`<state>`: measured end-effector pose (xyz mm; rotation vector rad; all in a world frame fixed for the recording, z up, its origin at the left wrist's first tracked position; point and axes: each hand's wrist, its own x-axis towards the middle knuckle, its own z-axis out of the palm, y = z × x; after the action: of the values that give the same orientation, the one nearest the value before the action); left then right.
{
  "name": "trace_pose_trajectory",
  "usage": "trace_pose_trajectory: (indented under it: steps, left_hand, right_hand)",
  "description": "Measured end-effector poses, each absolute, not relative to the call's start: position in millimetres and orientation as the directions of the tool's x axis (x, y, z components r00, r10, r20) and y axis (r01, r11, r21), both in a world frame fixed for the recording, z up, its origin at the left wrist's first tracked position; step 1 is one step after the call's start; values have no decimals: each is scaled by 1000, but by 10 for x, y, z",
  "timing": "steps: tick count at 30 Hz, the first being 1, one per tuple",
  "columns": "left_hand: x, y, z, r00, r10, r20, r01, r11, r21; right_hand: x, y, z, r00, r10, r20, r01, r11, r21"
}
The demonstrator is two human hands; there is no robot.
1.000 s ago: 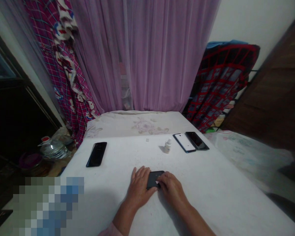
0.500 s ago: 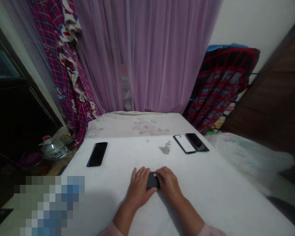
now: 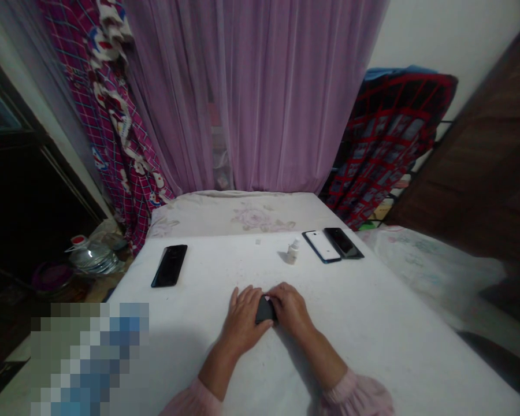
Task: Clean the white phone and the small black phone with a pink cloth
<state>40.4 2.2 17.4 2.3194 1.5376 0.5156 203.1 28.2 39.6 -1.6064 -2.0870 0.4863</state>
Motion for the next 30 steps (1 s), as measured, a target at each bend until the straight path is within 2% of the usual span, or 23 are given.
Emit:
trace_pose_trajectory:
  steps: [9,14,23,27,30]
  left_hand:
    - [439,13,158,341,930,134,829,-365,424]
    - [435,20,135,344,929,139,830,-370,418]
    - [390,39,113,368,919,140,821,-392,414]
    - [365,70,35,293,934,205,826,-356,437]
    - [314,114,-50,173,941,290,827,-299,477]
  right_hand:
    - [2149,48,310,-247,960,129,771,276,-574]
    - [2191,27,224,-248,953,174,731,302,-612]
    - [2150,365,372,-205,965,165,827,261,-498]
    - [2266,275,420,-172,979,106,857,202,-473]
    - [2358,123,410,-159,987,36,846,155,-511]
